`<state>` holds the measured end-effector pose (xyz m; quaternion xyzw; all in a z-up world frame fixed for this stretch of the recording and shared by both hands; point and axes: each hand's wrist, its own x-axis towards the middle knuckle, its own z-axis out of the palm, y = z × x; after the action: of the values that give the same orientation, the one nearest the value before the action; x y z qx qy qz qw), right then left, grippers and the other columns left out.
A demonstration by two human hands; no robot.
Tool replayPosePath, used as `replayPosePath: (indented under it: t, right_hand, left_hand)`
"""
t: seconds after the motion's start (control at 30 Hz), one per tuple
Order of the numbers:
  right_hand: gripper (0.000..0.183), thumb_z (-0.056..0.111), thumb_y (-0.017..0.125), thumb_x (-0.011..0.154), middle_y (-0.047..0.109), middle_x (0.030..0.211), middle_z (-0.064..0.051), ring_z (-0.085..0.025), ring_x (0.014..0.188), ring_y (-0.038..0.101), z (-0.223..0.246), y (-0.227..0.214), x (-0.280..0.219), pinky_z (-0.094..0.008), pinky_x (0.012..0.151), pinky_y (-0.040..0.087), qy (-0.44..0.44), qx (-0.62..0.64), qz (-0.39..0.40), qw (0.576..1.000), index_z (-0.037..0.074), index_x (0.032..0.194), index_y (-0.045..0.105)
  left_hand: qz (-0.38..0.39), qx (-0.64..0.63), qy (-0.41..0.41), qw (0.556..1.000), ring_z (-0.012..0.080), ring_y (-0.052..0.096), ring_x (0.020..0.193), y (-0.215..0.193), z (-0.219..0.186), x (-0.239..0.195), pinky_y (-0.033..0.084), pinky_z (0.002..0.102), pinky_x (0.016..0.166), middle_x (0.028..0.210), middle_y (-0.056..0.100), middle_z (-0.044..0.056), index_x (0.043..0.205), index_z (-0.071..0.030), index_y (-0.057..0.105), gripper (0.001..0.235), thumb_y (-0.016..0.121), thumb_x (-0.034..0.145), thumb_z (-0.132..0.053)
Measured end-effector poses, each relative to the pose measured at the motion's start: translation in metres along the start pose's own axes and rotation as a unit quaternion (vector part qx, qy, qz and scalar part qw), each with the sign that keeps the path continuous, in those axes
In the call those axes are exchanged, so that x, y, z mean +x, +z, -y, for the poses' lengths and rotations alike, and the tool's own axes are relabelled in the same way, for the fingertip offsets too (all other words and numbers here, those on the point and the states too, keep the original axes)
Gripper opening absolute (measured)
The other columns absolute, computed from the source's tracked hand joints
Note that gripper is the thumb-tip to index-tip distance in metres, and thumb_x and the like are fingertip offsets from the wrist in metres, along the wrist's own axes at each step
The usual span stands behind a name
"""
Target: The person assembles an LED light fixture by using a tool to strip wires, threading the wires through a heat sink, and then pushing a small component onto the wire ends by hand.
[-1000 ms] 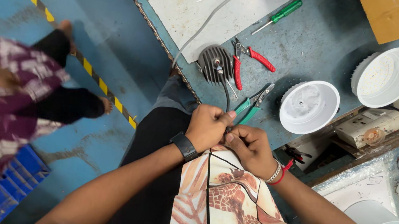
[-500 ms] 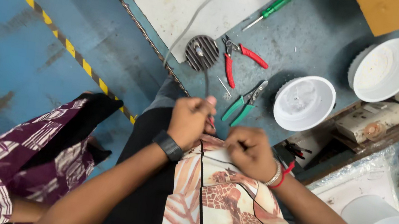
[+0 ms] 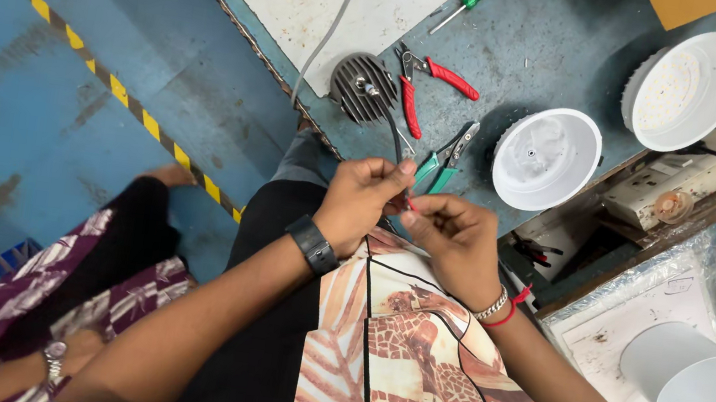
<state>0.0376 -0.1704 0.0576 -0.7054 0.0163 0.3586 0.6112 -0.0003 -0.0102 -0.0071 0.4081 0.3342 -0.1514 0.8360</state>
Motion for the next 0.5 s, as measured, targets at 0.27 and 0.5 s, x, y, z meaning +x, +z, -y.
replayPosePath:
  t: [0.27,0.5]
  right_hand:
    - [0.023,0.011,0.067,0.101,0.076,0.096,-0.008,-0.009,0.075,0.066,-0.011,0.010,-0.010,-0.023,0.067,0.054,-0.100,-0.022,-0.084,0.991,-0.007,0.114,0.069]
    - [0.026,0.014,0.058,0.110,0.075,0.089,-0.008,-0.008,0.073,0.063,-0.001,0.026,-0.004,-0.023,0.066,0.051,-0.137,-0.052,-0.124,0.982,-0.007,0.104,0.072]
  left_hand:
    - [0.061,-0.100,-0.005,0.993,0.0112,0.067,0.076,0.006,0.011,0.010,0.056,0.029,0.073,0.083,0.071,0.003,0.090,-0.003,0.069,0.032,0.068,0.098,-0.033]
    - [0.067,-0.112,-0.018,0.991,0.0115,0.062,0.072,0.007,0.014,0.012,0.054,0.028,0.069,0.081,0.069,0.006,0.089,-0.002,0.067,0.033,0.068,0.099,-0.033]
